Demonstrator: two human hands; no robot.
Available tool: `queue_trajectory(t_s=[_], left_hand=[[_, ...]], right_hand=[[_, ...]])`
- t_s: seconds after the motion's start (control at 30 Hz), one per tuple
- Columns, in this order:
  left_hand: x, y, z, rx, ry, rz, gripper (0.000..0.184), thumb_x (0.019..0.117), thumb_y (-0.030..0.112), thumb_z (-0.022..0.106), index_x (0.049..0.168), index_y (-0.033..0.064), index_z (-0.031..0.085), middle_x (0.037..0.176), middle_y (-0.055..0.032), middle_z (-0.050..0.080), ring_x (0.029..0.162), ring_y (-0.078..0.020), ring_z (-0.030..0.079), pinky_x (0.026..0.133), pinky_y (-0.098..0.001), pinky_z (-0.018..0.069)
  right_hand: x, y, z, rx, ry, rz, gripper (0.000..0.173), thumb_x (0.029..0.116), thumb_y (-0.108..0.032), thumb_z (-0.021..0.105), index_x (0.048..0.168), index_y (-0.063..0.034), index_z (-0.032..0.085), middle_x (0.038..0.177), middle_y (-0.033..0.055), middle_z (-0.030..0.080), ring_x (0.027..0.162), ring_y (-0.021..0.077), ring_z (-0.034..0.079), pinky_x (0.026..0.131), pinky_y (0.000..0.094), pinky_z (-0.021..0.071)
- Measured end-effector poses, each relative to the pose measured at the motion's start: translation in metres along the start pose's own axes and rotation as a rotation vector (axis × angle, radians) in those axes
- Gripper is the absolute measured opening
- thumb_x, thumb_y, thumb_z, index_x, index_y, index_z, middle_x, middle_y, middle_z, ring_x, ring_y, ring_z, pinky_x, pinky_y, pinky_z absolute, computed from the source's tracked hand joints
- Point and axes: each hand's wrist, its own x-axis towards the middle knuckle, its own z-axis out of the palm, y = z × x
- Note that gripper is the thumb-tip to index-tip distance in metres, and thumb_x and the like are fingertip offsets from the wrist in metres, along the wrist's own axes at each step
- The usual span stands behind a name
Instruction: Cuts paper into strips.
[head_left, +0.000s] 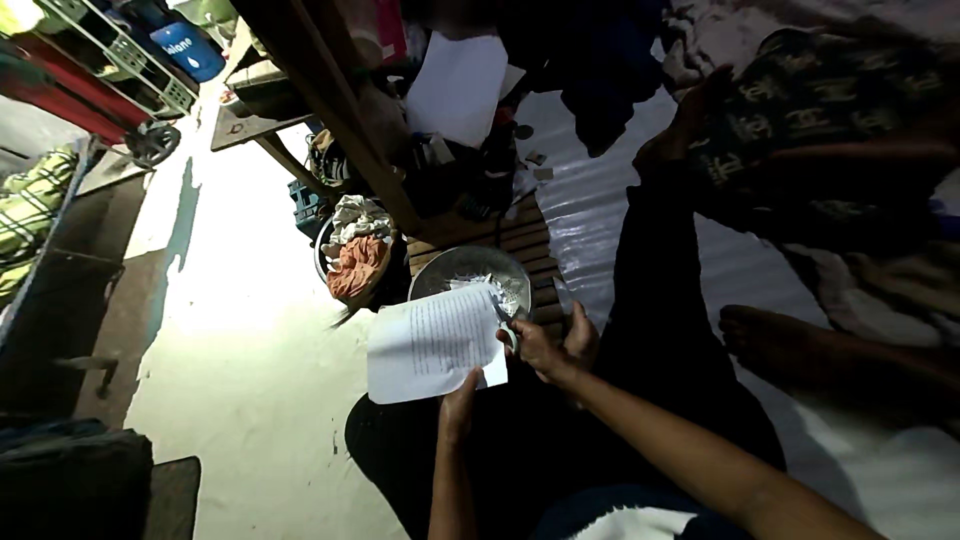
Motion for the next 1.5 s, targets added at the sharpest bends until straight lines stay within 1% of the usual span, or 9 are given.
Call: queue_trajectory(t_s=[0.13,0.37,0.5,0.63,0.83,0.93,1.07,1.37,1.5], left_hand=[[-0.007,0.004,-0.001,0.044,0.019,-0.055,0.020,0.0941,-0.005,0.065,0.113,-0.0098,0.061,0.098,-0.0082,0.070,0.090,-0.0076,0.067,0.085,-0.0265,0.0567],[-0.009,0.000,-0.004,-0.007,0.031,-0.029,0.023,0.0937,-0.006,0.064,0.116,-0.0101,0.059,0.100,-0.0085,0.069,0.092,-0.0076,0.067,0.086,-0.0258,0.0565],[-0.012,-0.001,-0.005,0.040,0.011,-0.020,0.024,0.0925,-0.006,0.065,0.115,-0.0110,0.060,0.101,-0.0096,0.070,0.094,-0.0069,0.066,0.088,-0.0251,0.0556],[-0.015,-0.008,-0.009,0.080,-0.011,0.015,0.024,0.0929,-0.004,0.066,0.115,-0.0109,0.061,0.102,-0.0097,0.070,0.096,-0.0064,0.067,0.091,-0.0257,0.0553],[-0.020,0.000,-0.005,0.090,0.043,-0.027,0.022,0.0930,-0.004,0.067,0.114,-0.0107,0.061,0.101,-0.0097,0.070,0.094,-0.0062,0.066,0.089,-0.0246,0.0550],[-0.018,-0.001,-0.006,0.088,0.031,-0.028,0.025,0.0924,-0.005,0.066,0.115,-0.0115,0.061,0.102,-0.0104,0.069,0.095,-0.0065,0.065,0.090,-0.0246,0.0545],[-0.020,-0.008,-0.010,0.105,-0.014,0.016,0.025,0.0925,-0.005,0.067,0.115,-0.0123,0.061,0.101,-0.0102,0.070,0.095,-0.0058,0.066,0.090,-0.0244,0.0552],[-0.019,-0.010,-0.011,0.049,0.001,0.045,0.022,0.0907,-0.007,0.067,0.112,-0.0097,0.062,0.097,-0.0066,0.070,0.093,-0.0050,0.067,0.089,-0.0240,0.0558],[-0.021,-0.010,-0.013,0.151,-0.013,-0.003,0.025,0.0926,-0.002,0.068,0.115,-0.0114,0.062,0.103,-0.0112,0.069,0.096,-0.0066,0.066,0.091,-0.0254,0.0543]], right_hand=[[0.000,0.001,0.000,-0.015,-0.011,0.010,0.018,0.1038,-0.017,0.060,0.101,0.0011,0.060,0.069,-0.0036,0.058,0.057,0.0009,0.052,0.055,0.0178,0.0447],[-0.004,-0.004,0.006,-0.002,0.021,0.003,0.013,0.0987,-0.009,0.066,0.097,0.0016,0.058,0.070,-0.0024,0.059,0.059,0.0014,0.055,0.059,0.0175,0.0479],[-0.004,-0.011,0.004,0.011,0.024,0.043,0.018,0.1039,-0.013,0.059,0.107,0.0044,0.060,0.077,0.0000,0.061,0.062,0.0021,0.054,0.058,0.0178,0.0458],[0.003,-0.005,-0.003,-0.011,0.001,0.030,0.019,0.1043,-0.017,0.059,0.103,0.0014,0.060,0.075,-0.0016,0.061,0.061,0.0016,0.056,0.058,0.0181,0.0472],[0.005,-0.005,0.005,-0.008,0.047,-0.030,0.014,0.0973,-0.005,0.067,0.099,0.0044,0.057,0.076,0.0008,0.061,0.060,0.0017,0.056,0.059,0.0176,0.0493],[0.003,-0.012,0.006,0.036,0.074,-0.036,0.013,0.0989,-0.003,0.064,0.101,0.0082,0.058,0.079,0.0040,0.063,0.063,0.0032,0.057,0.061,0.0182,0.0512],[0.007,-0.010,-0.001,-0.048,0.052,-0.073,0.018,0.1028,-0.013,0.061,0.104,0.0053,0.060,0.077,0.0002,0.063,0.065,0.0026,0.058,0.063,0.0193,0.0505],[0.011,-0.009,0.000,-0.034,0.064,-0.101,0.014,0.0976,-0.007,0.067,0.099,0.0041,0.058,0.078,0.0002,0.061,0.062,0.0008,0.056,0.061,0.0173,0.0500],[0.015,-0.013,-0.002,-0.011,0.089,-0.117,0.015,0.1001,-0.009,0.064,0.100,0.0052,0.058,0.075,-0.0010,0.060,0.062,0.0006,0.056,0.062,0.0169,0.0504]])
